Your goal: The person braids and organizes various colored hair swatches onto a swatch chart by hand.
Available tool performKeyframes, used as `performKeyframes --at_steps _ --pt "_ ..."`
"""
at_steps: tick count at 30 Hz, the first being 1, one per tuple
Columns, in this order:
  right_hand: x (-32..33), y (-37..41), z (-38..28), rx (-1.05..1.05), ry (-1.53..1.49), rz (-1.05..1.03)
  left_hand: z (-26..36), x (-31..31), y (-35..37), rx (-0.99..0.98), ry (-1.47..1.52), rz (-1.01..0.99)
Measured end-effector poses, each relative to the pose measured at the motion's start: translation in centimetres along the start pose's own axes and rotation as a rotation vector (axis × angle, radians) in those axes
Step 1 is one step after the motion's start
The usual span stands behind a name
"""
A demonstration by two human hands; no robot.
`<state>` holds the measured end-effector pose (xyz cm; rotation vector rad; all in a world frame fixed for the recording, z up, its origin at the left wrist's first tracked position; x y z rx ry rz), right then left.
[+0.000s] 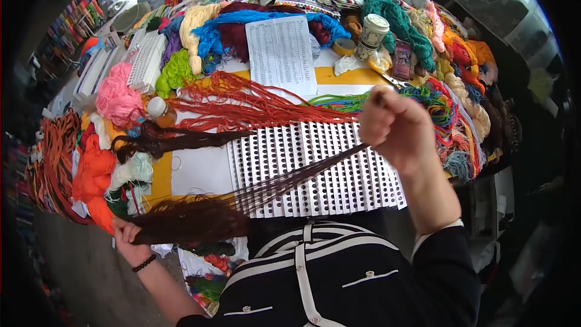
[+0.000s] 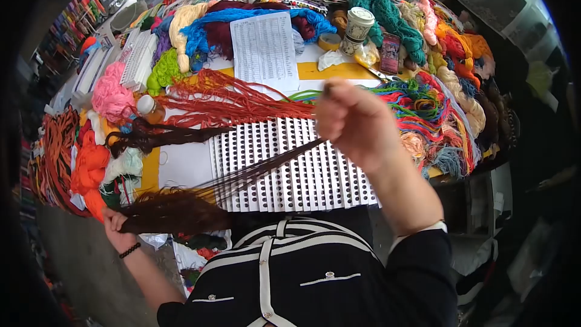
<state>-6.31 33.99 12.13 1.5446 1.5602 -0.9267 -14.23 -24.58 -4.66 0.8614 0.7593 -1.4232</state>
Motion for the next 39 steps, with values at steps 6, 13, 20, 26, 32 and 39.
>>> performKeyframes --at_steps 6,13,20,26,32,39 --pt "10.8 3.2 -18.4 0.385 0.254 0.407 8.6 10.8 3.6 -0.196 -0.168 0.668" --pt "19.4 17.3 -45.6 0.994 0.504 0.862 16.8 17.6 10.4 -0.406 -0.512 1.039" --pt "4.5 1.3 -18.9 0.607 1.489 0.556 -4.2 0.4 0.4 0.286 -0.313 0.254" --pt "8.9 -9.9 6.7 -0.068 1.552 0.083 -24.0 -14.4 -4.8 0.704 -0.654 -0.138" --pt "13.5 -13.7 14.4 -0.190 1.587 0.076 -33.6 -15.3 -7.9 0.732 -1.064 -0.218" --pt "16.2 -14.3 15.7 -0.372 1.337 0.215 -36.2 -15.9 -9.5 0.625 -1.177 -0.247"
Point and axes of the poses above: each hand's wrist, its own y-axis away from the middle knuckle, its own x-axis out of the back of the hand, z = x × y, the point moved 10 cm from there along -y, towards the middle knuckle, and after that the axes turned 13 degrees about -y, right-handed, at the moved point
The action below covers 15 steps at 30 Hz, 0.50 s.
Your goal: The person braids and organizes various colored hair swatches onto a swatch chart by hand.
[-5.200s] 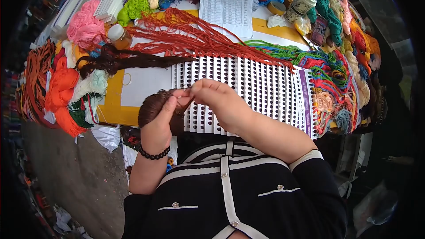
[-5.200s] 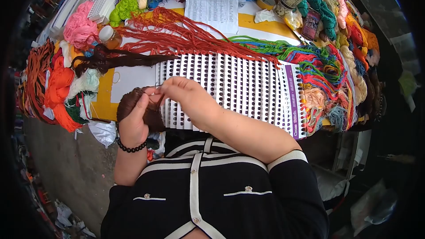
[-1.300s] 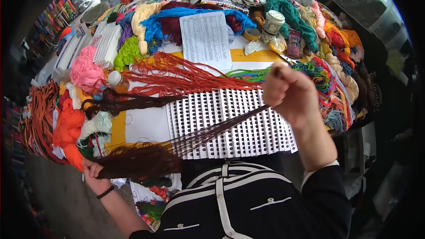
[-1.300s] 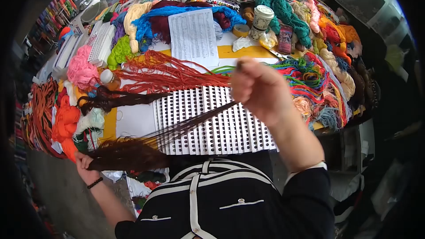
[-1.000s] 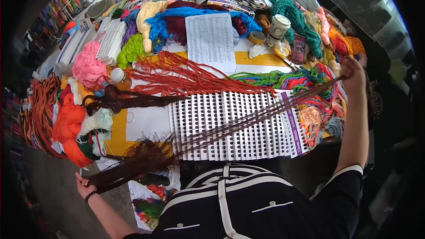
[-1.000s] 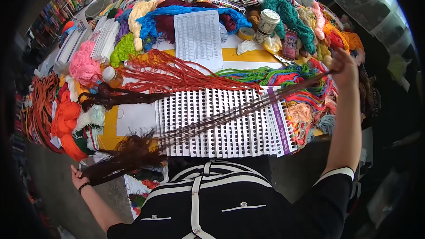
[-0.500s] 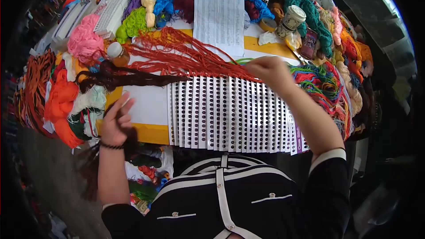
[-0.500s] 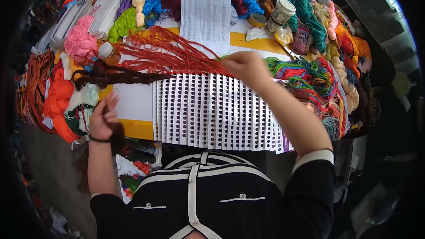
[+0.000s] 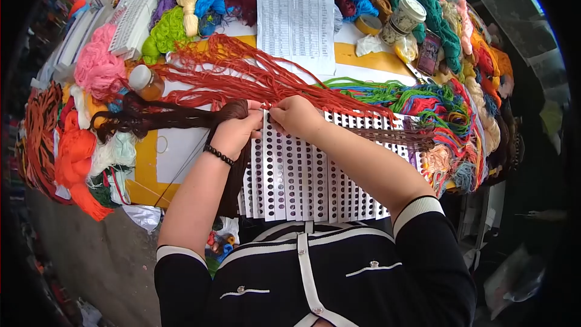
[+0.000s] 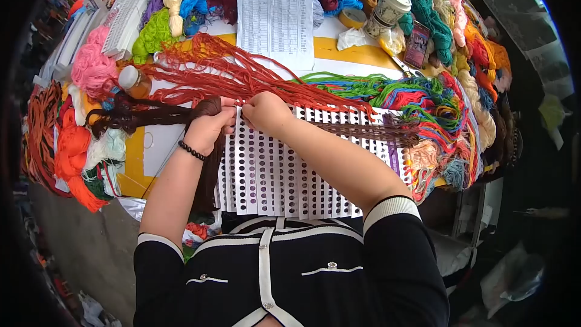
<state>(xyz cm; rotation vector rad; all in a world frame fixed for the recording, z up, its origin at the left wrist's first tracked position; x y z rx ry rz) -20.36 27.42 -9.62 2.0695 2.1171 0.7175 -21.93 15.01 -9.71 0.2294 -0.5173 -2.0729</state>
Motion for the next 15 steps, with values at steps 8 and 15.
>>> performKeyframes --at_steps 8,15 --pt "0.0 -0.3 -0.2 -0.007 0.074 0.015 0.9 -0.4 -0.8 -0.078 -0.115 0.072" --pt "-0.5 0.3 -1.4 0.106 0.247 0.019 0.7 1.4 -1.3 -0.159 -0.446 0.158"
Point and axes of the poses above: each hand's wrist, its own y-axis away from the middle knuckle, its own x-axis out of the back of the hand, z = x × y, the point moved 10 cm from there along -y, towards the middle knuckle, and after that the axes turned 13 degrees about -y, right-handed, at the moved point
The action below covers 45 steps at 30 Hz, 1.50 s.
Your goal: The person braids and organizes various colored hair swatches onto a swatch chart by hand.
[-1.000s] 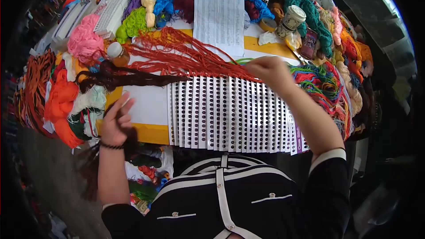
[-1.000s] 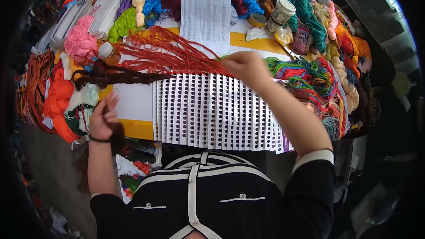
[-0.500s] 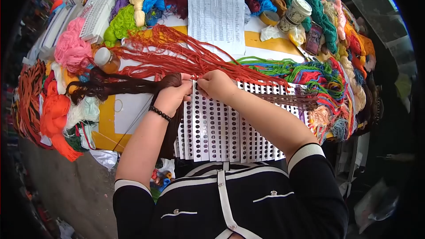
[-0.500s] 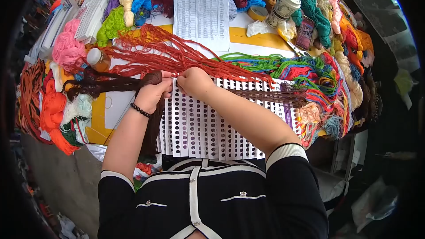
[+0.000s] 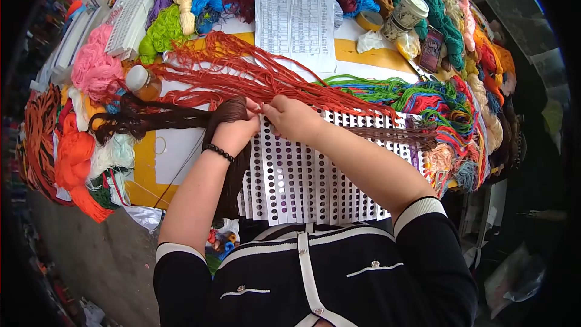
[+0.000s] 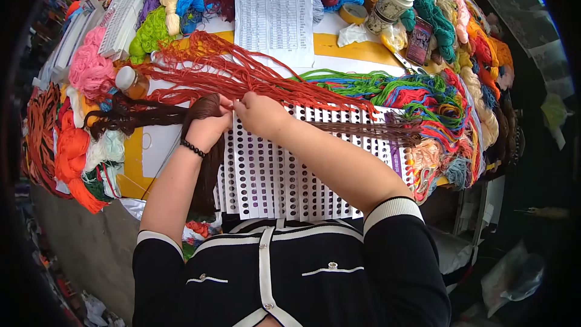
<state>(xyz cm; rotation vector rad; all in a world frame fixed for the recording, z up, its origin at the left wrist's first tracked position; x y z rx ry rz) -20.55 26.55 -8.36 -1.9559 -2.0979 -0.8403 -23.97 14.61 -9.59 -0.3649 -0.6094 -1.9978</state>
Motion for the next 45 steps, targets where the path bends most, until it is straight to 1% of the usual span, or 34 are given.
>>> performKeyframes --at_steps 1,2,3,4,6,8,10,11,13,14,15,16,17,19,20,21,23,24,25,26,27,28,29,31,32,33,35,36,37,38,39,42,43,45 --pt "0.1 0.3 0.7 -0.073 -0.203 -0.018 -0.2 0.3 0.2 0.002 0.000 0.001" --pt "0.0 1.0 0.9 -0.218 -0.329 -0.095 0.2 1.7 0.6 -0.024 -0.156 0.094" --pt "0.0 1.0 1.1 -0.218 -0.331 -0.094 0.7 2.8 0.8 -0.054 -0.312 0.187" --pt "-0.1 1.0 1.4 -0.223 -0.381 -0.093 0.6 3.0 0.8 -0.059 -0.347 0.187" --pt "-0.5 1.0 1.9 -0.229 -0.429 -0.095 1.7 2.9 1.4 -0.071 -0.336 0.160" --pt "-0.4 0.7 1.7 -0.172 -0.367 -0.071 2.0 2.8 1.5 -0.083 -0.325 0.140" --pt "-0.4 0.5 2.1 -0.157 -0.329 -0.070 1.0 2.5 1.2 -0.049 0.110 0.058" --pt "-0.4 0.3 2.3 -0.143 -0.291 -0.067 0.7 1.6 1.5 0.014 0.551 -0.037" --pt "-0.6 0.0 2.8 -0.146 -0.301 -0.054 2.2 0.9 2.7 0.109 0.891 -0.070" --pt "-0.5 0.0 2.7 -0.151 -0.307 -0.046 2.0 0.8 2.5 0.109 0.889 -0.073" --pt "-0.3 0.2 2.5 -0.152 -0.307 -0.042 2.2 0.4 2.3 0.053 0.874 -0.116" --pt "-0.4 0.5 2.4 -0.189 -0.493 -0.057 2.7 0.0 2.2 -0.003 0.858 -0.158" --pt "-0.6 0.9 2.2 -0.226 -0.677 -0.072 2.8 -0.1 2.2 -0.004 0.859 -0.161" --pt "-0.4 1.0 2.7 -0.321 -0.948 -0.106 2.7 0.1 2.2 0.018 0.549 -0.092" --pt "-0.4 1.0 2.8 -0.352 -1.033 -0.137 3.4 -0.5 2.6 0.043 0.387 -0.116" --pt "-0.3 0.9 2.9 -0.355 -1.033 -0.136 3.5 -1.1 2.5 -0.028 0.406 -0.110" --pt "-0.2 0.8 2.8 -0.370 -1.104 -0.139 4.1 -2.3 2.2 -0.235 0.262 -0.124" --pt "0.0 1.0 2.7 -0.382 -1.075 -0.102 3.7 -2.2 1.9 -0.235 0.261 -0.125" --pt "-0.2 0.9 2.5 -0.383 -1.077 -0.102 4.1 -1.0 1.7 -0.321 0.045 -0.025" --pt "-0.6 0.8 2.5 -0.383 -0.980 -0.130 4.5 0.1 1.9 -0.402 -0.174 0.075" --pt "-1.0 0.7 2.4 -0.381 -0.884 -0.159 1.6 0.6 1.3 -0.119 0.121 0.009" --pt "-1.6 -0.1 3.7 -0.389 -0.804 -0.140 -0.4 1.9 1.1 0.022 0.265 0.028" --pt "-1.7 -0.3 3.7 -0.391 -0.809 -0.141 -2.5 3.2 1.0 0.163 0.407 0.047" --pt "-1.3 -0.3 3.9 -0.394 -0.610 -0.124 -4.1 6.4 1.2 0.249 0.509 0.086" --pt "-0.4 -0.2 3.5 -0.362 -0.356 -0.085 -4.4 7.8 1.5 0.260 0.569 0.095" --pt "-0.5 -0.2 3.5 -0.365 -0.360 -0.084 -4.7 9.2 1.8 0.272 0.630 0.103" --pt "-1.9 0.1 4.1 -0.482 -0.705 -0.110 -4.9 12.6 2.4 0.265 0.732 0.123" --pt "-1.7 0.2 3.8 -0.483 -0.708 -0.111 -5.2 14.7 2.7 0.267 0.777 0.156" --pt "-1.2 0.5 3.3 -0.478 -0.582 -0.133 -5.5 16.9 3.1 0.269 0.822 0.190" --pt "-0.9 0.7 3.0 -0.471 -0.456 -0.155 -5.2 19.4 3.5 0.187 0.885 0.209" --pt "-1.0 0.6 3.3 -0.471 -0.456 -0.156 -4.9 21.7 3.9 0.100 0.948 0.228" --pt "-1.6 -0.1 4.1 -0.402 -0.442 -0.144 -4.0 27.7 5.8 -0.066 1.049 0.564" --pt "-1.7 -0.3 4.2 -0.365 -0.416 -0.130 -4.0 27.1 5.9 -0.072 1.047 0.564" --pt "-1.5 -0.1 3.4 -0.313 -0.383 -0.115 -4.7 22.7 7.5 0.296 0.952 0.583"
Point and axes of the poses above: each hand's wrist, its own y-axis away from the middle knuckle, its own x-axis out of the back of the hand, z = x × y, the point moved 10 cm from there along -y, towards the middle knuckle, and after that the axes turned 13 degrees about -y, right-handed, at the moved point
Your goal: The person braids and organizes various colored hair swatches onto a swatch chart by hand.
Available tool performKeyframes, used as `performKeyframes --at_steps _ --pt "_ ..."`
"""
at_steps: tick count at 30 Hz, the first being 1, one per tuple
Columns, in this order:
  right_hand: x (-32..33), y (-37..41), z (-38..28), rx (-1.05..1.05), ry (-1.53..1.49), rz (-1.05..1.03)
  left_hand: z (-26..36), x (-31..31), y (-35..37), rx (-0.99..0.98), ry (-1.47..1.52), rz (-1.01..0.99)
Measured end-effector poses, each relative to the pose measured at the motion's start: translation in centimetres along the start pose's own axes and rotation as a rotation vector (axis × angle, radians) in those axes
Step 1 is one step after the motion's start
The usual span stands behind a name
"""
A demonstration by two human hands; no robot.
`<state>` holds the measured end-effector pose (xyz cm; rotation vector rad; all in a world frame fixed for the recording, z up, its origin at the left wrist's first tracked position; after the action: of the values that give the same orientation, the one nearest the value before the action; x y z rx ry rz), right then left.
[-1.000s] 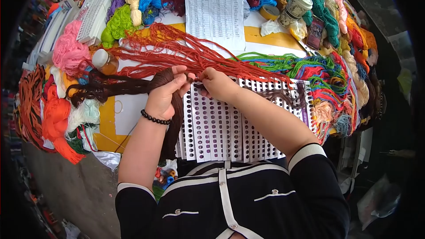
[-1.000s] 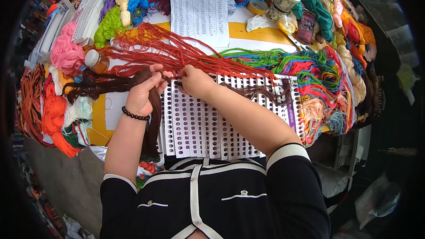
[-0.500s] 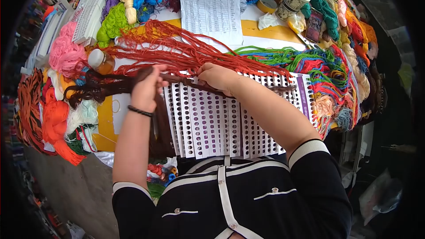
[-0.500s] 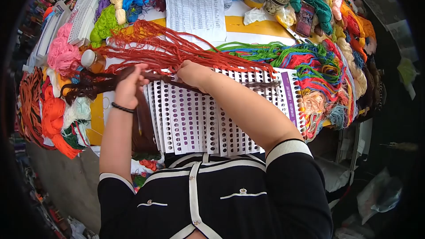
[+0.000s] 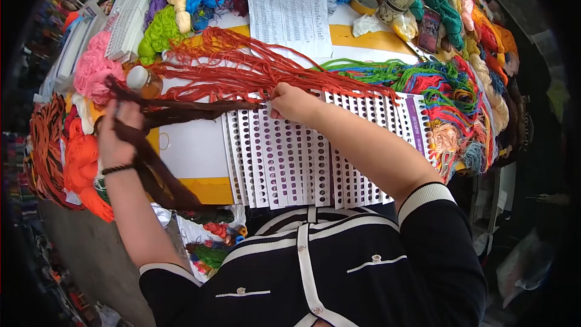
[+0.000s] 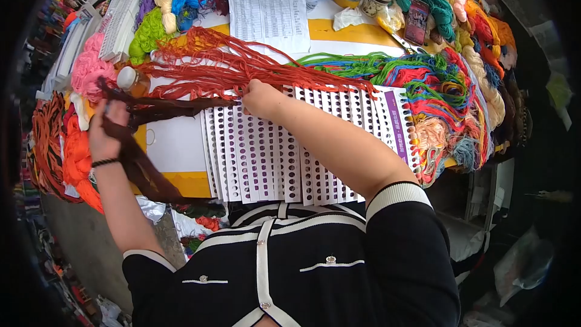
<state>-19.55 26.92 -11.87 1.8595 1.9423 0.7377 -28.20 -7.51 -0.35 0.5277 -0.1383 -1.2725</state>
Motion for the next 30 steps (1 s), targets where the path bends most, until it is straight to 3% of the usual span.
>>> performKeyframes --at_steps 1,2,3,5,6,7,8,11,13,14,17,25,30 --pt "0.1 1.1 -1.3 0.136 0.097 0.058 -2.8 0.5 -2.0 0.044 -0.093 -0.333" --pt "-0.1 2.3 -2.4 0.268 0.193 0.117 -3.4 -2.5 3.2 -0.031 -0.272 -0.194" --pt "-1.0 4.7 -4.0 0.356 0.106 0.082 -5.5 -4.3 4.9 -0.071 -0.236 -0.385" --pt "-3.2 9.3 -7.1 0.542 -0.035 -0.017 -8.0 -5.9 9.3 -0.112 -0.336 -0.452" --pt "-4.2 10.9 -8.2 0.653 -0.089 -0.075 -8.0 -7.6 12.4 -0.216 -0.498 -0.598" --pt "-4.6 12.9 -9.5 0.840 -0.090 -0.065 -8.8 -8.8 14.6 -0.071 -0.439 -0.640" --pt "-5.6 13.7 -9.8 0.864 -0.070 -0.120 -9.5 -9.4 15.5 -0.062 -0.399 -0.722" --pt "-6.7 15.2 -9.7 0.887 -0.124 -0.105 -10.2 -10.7 17.2 -0.026 -0.212 -0.809" --pt "-7.2 14.4 -8.2 0.657 -0.361 -0.193 -10.4 -11.6 18.1 -0.080 -0.234 -0.781" --pt "-7.2 14.6 -8.2 0.657 -0.356 -0.195 -10.2 -11.6 18.3 -0.129 -0.261 -0.749" --pt "-8.6 14.1 -5.8 0.298 -0.692 -0.381 -10.9 -11.4 18.7 -0.147 -0.282 -0.781" --pt "-8.1 15.6 -6.2 0.398 -0.794 -0.353 -10.7 -10.8 19.2 -0.212 -0.292 -0.809" --pt "-7.7 15.8 -6.0 0.413 -0.789 -0.298 -10.8 -10.2 19.1 -0.222 -0.228 -0.614"
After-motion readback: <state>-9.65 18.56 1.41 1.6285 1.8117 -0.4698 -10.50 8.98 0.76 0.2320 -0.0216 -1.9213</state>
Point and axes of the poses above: each hand's wrist, its own y-axis away from the middle knuckle, its own x-axis out of the back of the hand, z = x × y, the point moved 10 cm from there along -y, towards the middle knuckle, and after that the axes turned 13 degrees about -y, right-handed, at the moved point
